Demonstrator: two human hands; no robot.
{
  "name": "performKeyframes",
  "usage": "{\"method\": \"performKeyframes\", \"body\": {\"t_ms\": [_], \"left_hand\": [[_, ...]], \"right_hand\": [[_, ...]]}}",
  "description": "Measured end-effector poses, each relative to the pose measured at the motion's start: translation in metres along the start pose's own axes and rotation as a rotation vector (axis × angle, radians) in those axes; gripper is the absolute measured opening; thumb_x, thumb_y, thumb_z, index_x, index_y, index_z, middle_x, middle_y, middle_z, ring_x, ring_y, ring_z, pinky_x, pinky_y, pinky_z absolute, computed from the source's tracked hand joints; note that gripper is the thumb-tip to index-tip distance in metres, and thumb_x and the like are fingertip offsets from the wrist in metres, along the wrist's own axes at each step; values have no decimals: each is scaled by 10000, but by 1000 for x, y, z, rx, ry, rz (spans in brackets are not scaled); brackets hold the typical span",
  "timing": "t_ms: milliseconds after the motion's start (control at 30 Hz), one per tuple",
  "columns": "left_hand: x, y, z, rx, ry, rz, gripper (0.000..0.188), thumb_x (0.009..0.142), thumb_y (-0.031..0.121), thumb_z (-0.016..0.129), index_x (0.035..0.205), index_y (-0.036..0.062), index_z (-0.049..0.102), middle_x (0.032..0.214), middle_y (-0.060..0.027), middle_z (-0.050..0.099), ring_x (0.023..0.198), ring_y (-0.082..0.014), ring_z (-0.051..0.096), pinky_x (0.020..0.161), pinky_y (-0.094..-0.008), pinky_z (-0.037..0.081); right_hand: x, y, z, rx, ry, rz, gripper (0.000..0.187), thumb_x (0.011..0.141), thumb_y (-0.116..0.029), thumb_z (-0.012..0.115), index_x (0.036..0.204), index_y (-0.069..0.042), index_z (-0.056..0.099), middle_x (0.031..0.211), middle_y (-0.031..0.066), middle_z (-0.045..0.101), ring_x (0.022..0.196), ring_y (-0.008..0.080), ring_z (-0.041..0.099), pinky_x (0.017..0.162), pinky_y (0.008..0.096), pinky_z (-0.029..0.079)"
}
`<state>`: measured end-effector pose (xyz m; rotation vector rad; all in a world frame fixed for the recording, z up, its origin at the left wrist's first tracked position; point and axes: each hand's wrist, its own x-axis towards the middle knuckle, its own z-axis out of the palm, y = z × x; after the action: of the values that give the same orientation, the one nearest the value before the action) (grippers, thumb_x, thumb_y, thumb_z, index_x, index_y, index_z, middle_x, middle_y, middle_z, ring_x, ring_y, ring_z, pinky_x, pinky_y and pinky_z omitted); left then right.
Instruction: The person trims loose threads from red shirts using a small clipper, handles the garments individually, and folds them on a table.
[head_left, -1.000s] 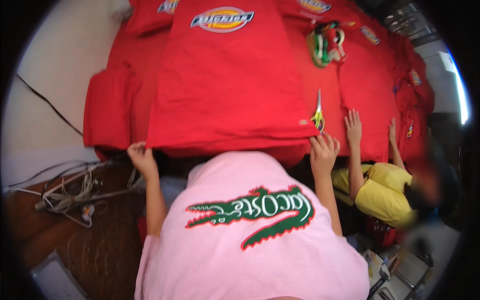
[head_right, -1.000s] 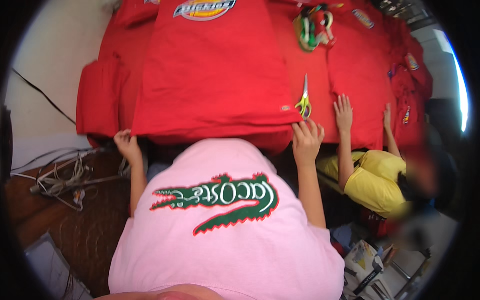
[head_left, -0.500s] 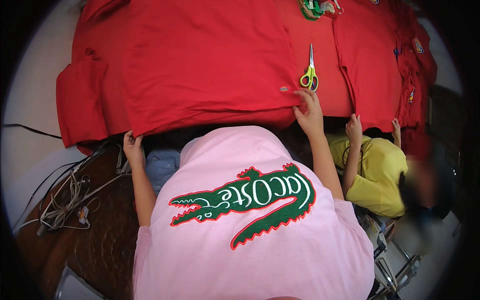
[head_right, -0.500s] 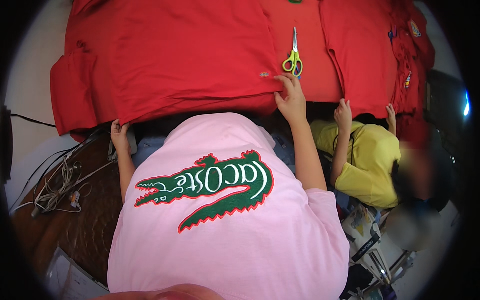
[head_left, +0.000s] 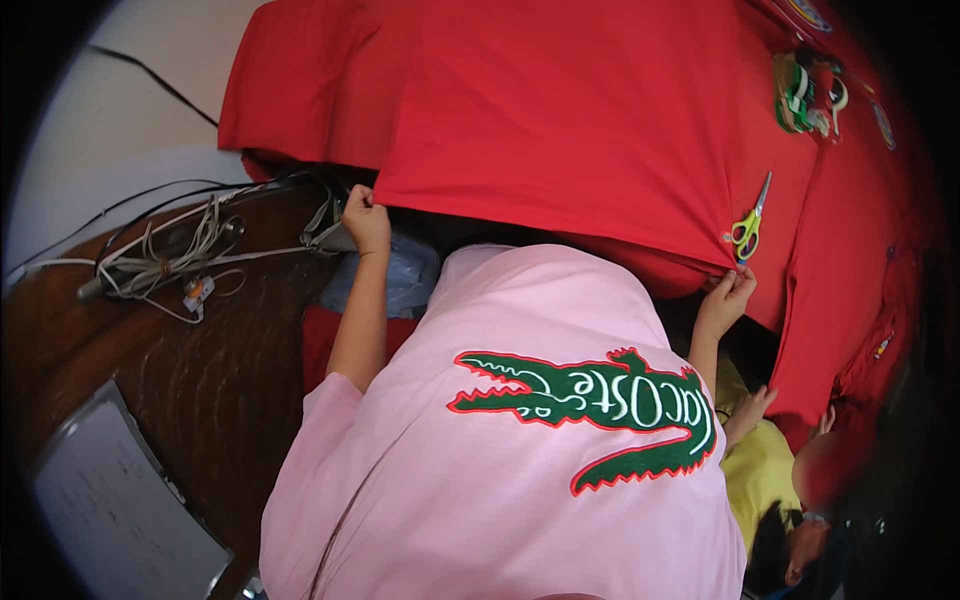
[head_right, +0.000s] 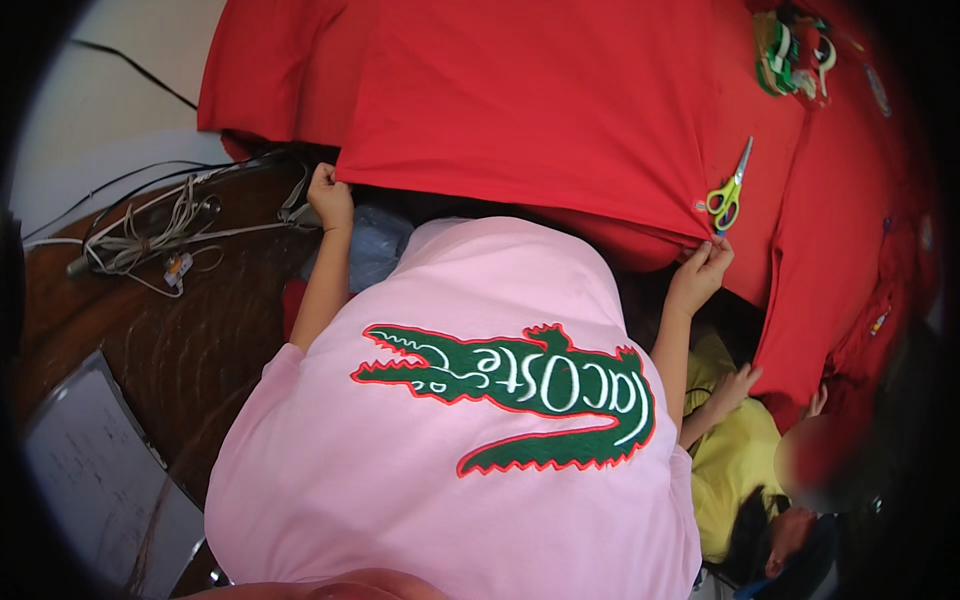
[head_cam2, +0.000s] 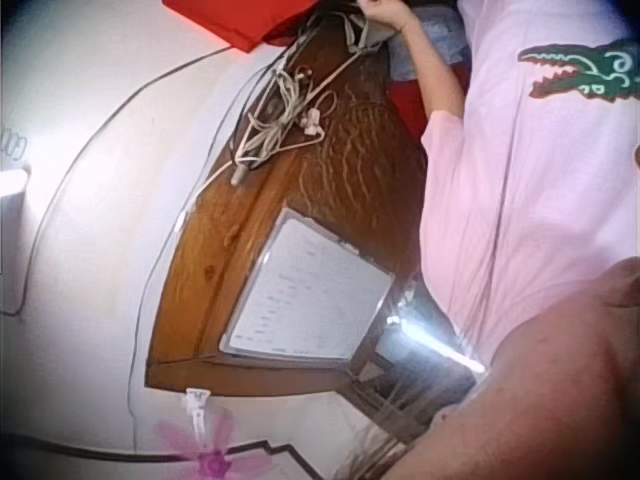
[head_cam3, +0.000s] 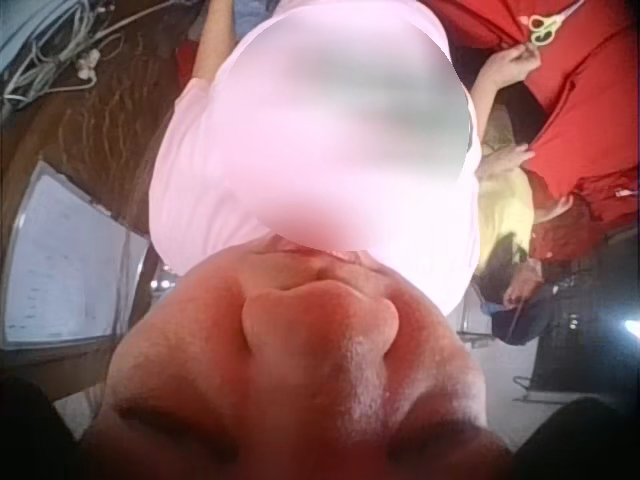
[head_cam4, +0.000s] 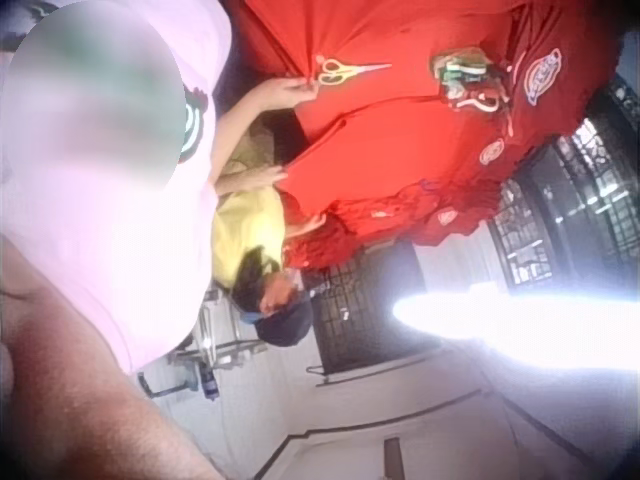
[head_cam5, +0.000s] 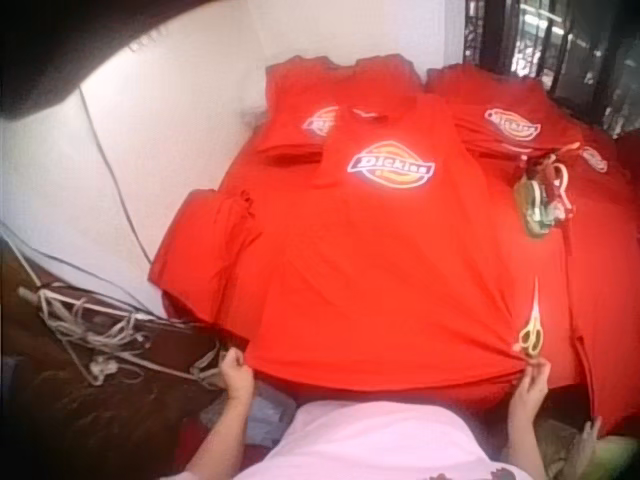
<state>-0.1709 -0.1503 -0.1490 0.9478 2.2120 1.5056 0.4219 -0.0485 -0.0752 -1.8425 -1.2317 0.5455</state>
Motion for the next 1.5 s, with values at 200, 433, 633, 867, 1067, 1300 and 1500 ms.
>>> {"method": "performKeyframes", "body": {"t_ms": [200,433,633,867,1067,1300,1500], "left_hand": [[-15,23,12,-263,-39,-52,81,961,14,625,888,19,590,733,18,603,663,-54,593,594,-224,487],[-18,29,12,-208,-108,-91,57,981,28,602,986,17,658,810,-2,654,698,-61,602,644,-224,486],[-19,41,28,-723,-51,-399,145,984,129,627,1068,26,685,945,-30,697,841,-106,660,775,-290,548],[-41,-6,-26,-942,-151,-664,456,1025,320,472,1372,44,576,1416,-102,602,1327,-258,534,1141,-454,378],[-88,-99,-92,-147,-442,-1005,455,937,410,667,1239,70,656,1050,-54,743,926,-221,709,830,-386,550],[10,-19,-50,534,-498,-171,244,940,177,727,1106,4,679,882,-60,705,829,-170,672,772,-303,534],[88,97,74,169,-350,106,383,920,254,772,1164,-3,629,1104,-118,663,992,-197,630,896,-320,508]], "right_hand": [[10,3,2,-30,-148,-146,301,964,-13,624,1261,-13,572,1141,73,661,920,134,631,788,270,511],[19,7,-3,-18,-194,-172,368,914,72,579,1275,-2,578,1210,78,663,1076,157,633,827,272,514],[18,-4,-15,-62,-201,-226,401,838,120,552,1209,-8,635,1138,57,679,1003,146,636,838,279,513],[-4,-3,-56,-194,-790,68,263,769,72,612,976,3,757,858,85,699,827,137,654,749,300,512],[-79,75,-81,110,-1249,966,204,839,-48,710,1033,-24,766,862,13,754,726,94,676,692,256,531],[50,-35,-25,252,-907,318,74,934,-131,676,946,-58,679,881,-3,680,757,77,616,675,249,482],[161,-118,70,-218,-112,-199,376,884,-253,783,1134,-15,634,828,71,586,749,205,588,730,345,509]]}}
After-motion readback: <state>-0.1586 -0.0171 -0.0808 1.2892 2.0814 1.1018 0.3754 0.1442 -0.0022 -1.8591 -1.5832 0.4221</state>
